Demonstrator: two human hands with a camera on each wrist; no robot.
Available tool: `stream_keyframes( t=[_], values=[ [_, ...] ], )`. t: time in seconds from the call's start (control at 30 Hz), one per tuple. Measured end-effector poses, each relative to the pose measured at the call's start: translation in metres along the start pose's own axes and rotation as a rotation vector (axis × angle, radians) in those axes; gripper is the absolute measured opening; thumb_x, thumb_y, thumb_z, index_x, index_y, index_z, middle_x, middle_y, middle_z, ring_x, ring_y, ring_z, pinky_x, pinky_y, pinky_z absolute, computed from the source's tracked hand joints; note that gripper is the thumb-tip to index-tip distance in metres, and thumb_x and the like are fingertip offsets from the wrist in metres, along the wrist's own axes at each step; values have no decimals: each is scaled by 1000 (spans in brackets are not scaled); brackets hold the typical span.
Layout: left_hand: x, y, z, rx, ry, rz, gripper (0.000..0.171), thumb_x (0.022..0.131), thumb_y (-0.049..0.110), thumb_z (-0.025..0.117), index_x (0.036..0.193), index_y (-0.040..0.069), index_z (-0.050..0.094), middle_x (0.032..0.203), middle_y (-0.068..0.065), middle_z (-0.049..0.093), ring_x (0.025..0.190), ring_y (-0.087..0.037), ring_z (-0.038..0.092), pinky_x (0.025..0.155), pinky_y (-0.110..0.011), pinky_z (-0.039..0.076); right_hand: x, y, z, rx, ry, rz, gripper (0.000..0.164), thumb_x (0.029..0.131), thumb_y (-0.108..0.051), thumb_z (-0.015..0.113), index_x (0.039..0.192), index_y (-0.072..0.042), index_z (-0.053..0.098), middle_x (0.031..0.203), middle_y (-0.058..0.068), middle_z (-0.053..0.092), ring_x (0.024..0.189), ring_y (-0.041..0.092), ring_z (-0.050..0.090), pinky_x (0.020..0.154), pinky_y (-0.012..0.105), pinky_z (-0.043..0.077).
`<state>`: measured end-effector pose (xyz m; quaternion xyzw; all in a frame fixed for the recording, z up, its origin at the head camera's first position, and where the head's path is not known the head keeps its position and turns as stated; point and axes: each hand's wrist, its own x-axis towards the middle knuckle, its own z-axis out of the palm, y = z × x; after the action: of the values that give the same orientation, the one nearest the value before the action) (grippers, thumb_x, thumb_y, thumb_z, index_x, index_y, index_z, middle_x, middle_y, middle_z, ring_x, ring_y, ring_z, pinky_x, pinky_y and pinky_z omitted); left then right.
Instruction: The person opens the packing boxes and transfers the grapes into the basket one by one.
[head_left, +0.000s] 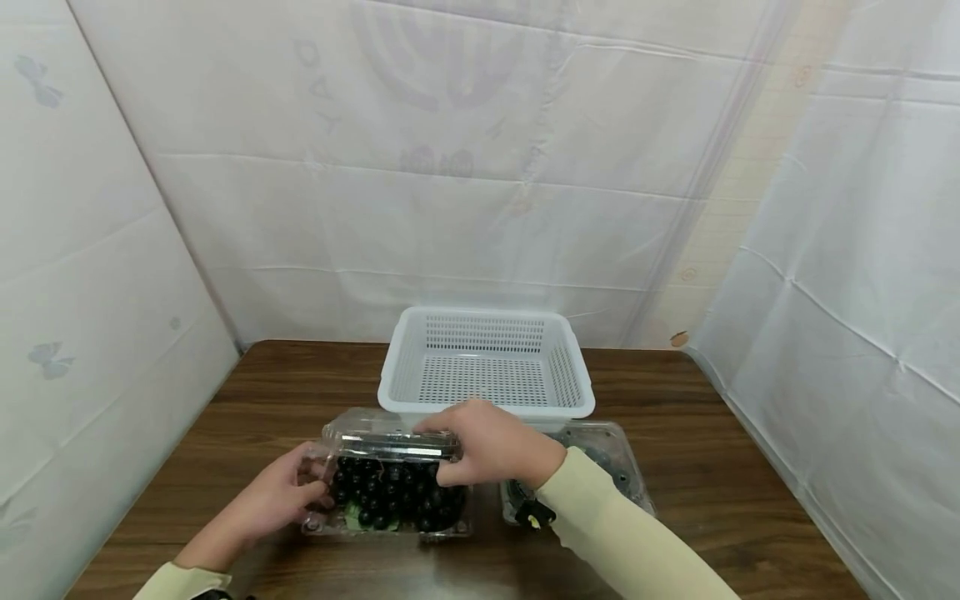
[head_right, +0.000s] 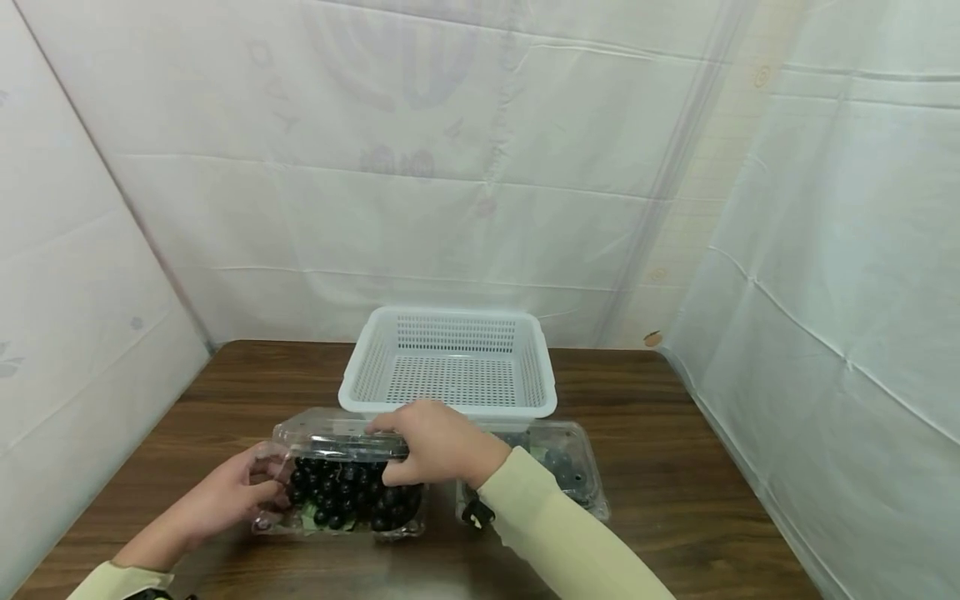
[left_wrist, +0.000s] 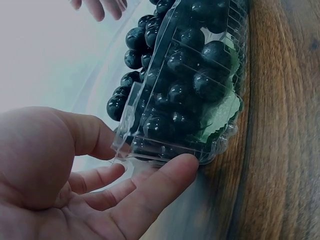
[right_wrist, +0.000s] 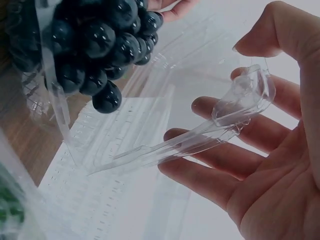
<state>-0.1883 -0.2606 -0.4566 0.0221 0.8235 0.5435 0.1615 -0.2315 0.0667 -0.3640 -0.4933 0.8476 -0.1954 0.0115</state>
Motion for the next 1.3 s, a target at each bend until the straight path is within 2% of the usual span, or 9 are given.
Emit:
stream_keyframes(
  t=[0.13,0.23,0.33,0.43,0.5,0.63,0.67,0.83,1.3],
  values=[
    [1,2,-3,13,9,-8,44,100,0,52,141,-9,38,121,-25,60,89,-26,69,67,-44,62,3,1,-5,64,-11,60,55,79,-14,67,134,-19,68,57,-11,24,46,-1,13,47,16,18],
    [2,2,-6,33,11,-5,39,100,1,52,136,-8,41,121,-25,60,87,-26,69,66,-44,63,5,2,-7,104,2,75,55,79,-13,66,133,-20,68,61,-14,50,44,-1,14,47,16,20],
    [3,2,-11,72,17,-4,34,99,1,52,130,-6,44,118,-23,62,85,-26,69,64,-43,62,8,3,-8,117,16,69,55,79,-12,66,133,-19,69,97,-9,74,44,-2,16,49,15,27],
    [5,1,-18,120,25,0,30,98,1,52,126,-5,47,116,-22,63,83,-26,70,61,-42,61,11,4,-8,129,28,60,53,79,-12,66,132,-18,69,115,-6,75,48,-1,21,57,15,35],
    [6,1,-22,163,30,9,27,98,1,52,124,-4,48,115,-21,64,82,-24,69,59,-41,59,14,5,-8,150,38,60,52,80,-12,66,131,-18,70,118,-6,76,56,-7,40,65,13,43],
    [9,2,-32,241,37,49,22,99,0,53,120,-5,50,110,-20,63,80,-23,66,58,-38,58,20,5,-8,229,54,83,50,82,-10,68,132,-15,69,120,-1,76,97,0,70,81,15,55],
    [9,3,-34,262,40,60,21,98,-1,53,119,-5,50,108,-19,63,79,-22,65,58,-38,57,21,5,-8,246,59,87,50,82,-10,68,132,-14,69,120,1,76,107,3,70,82,17,57],
    [15,6,-45,317,45,81,14,98,-2,53,112,-5,51,96,-14,60,73,-24,60,55,-38,57,28,5,-7,332,85,115,45,87,-8,68,132,-12,69,122,5,75,108,6,71,88,23,60],
    [33,11,-69,380,21,26,7,100,-5,48,106,-1,47,90,-12,58,69,-23,57,53,-36,54,39,5,0,416,151,124,42,94,-14,67,135,-6,65,130,11,72,108,9,71,90,17,56]
  ],
)
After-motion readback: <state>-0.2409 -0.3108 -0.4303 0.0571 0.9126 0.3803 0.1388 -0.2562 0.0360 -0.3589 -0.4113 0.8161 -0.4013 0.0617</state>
